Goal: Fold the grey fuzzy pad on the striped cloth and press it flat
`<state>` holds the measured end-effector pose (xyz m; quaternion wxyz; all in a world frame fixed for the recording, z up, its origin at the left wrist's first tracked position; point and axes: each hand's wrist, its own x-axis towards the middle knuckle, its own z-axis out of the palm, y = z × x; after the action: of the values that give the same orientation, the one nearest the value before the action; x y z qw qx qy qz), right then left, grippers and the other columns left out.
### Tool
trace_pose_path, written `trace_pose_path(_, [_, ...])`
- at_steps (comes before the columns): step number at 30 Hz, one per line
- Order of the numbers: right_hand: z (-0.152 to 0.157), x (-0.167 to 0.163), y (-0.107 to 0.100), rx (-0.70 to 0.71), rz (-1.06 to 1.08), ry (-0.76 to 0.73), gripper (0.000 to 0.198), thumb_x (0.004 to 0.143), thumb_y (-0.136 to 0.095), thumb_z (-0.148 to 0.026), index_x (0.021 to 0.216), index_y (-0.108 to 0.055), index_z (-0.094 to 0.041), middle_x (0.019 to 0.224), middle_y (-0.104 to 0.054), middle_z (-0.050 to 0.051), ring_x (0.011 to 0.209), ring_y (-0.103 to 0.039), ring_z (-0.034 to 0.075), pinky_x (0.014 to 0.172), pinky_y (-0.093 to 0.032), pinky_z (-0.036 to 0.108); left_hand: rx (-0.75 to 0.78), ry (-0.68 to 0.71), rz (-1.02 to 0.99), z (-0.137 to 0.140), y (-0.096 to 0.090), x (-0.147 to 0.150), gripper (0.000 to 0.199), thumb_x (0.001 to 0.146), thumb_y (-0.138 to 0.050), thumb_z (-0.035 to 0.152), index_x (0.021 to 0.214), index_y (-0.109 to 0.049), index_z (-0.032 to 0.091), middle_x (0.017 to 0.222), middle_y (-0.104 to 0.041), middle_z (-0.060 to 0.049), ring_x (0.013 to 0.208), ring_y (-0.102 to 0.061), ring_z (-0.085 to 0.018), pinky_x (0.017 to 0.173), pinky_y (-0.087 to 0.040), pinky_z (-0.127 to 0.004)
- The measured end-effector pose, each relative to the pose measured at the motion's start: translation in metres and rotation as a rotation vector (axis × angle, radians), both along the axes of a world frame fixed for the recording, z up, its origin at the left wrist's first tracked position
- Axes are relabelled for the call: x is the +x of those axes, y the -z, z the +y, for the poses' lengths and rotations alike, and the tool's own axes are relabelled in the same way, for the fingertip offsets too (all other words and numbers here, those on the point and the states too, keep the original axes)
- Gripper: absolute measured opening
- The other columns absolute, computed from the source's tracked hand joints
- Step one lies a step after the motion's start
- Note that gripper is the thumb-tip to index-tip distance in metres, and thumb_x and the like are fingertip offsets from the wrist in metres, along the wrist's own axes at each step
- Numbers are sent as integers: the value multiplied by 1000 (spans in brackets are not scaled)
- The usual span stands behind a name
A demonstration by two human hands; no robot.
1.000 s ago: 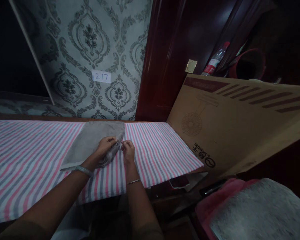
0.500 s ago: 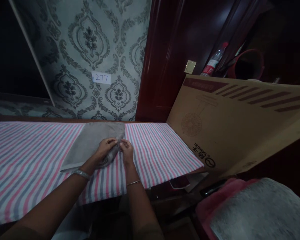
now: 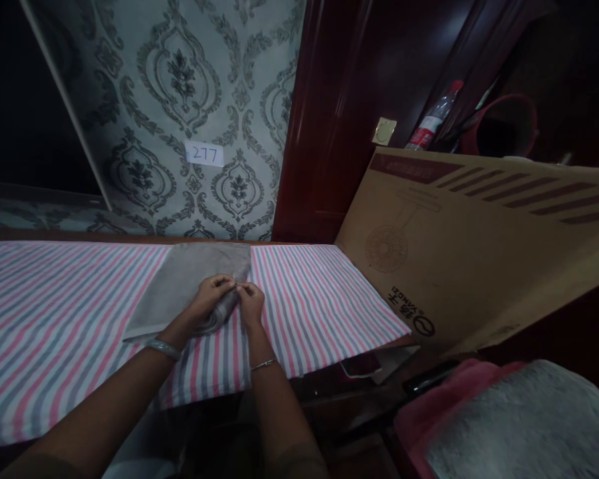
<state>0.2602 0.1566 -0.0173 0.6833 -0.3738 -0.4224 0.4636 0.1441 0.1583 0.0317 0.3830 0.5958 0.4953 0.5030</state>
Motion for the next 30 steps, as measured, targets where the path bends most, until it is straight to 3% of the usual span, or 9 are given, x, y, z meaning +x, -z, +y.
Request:
trace_pose_path(20, [0, 7, -3, -51, -14, -137, 13, 60, -69, -31, 60, -61, -20, 53, -53, -6, 53, -45, 11, 53, -38, 23, -96, -158, 108, 19, 5, -3, 13, 67, -55, 25, 55, -53, 20, 54, -50, 3, 60, -48, -14, 56, -35, -24])
trace_pose_path(30, [-7, 14, -7, -34, 84, -166, 13, 66, -70, -31, 71, -68, -19, 63, -59, -4, 58, -49, 10, 58, -41, 22, -146, -2, -118, 7, -2, -10, 24, 66, -64, 40, 60, -51, 20, 50, -44, 6, 46, -38, -9, 49, -30, -23])
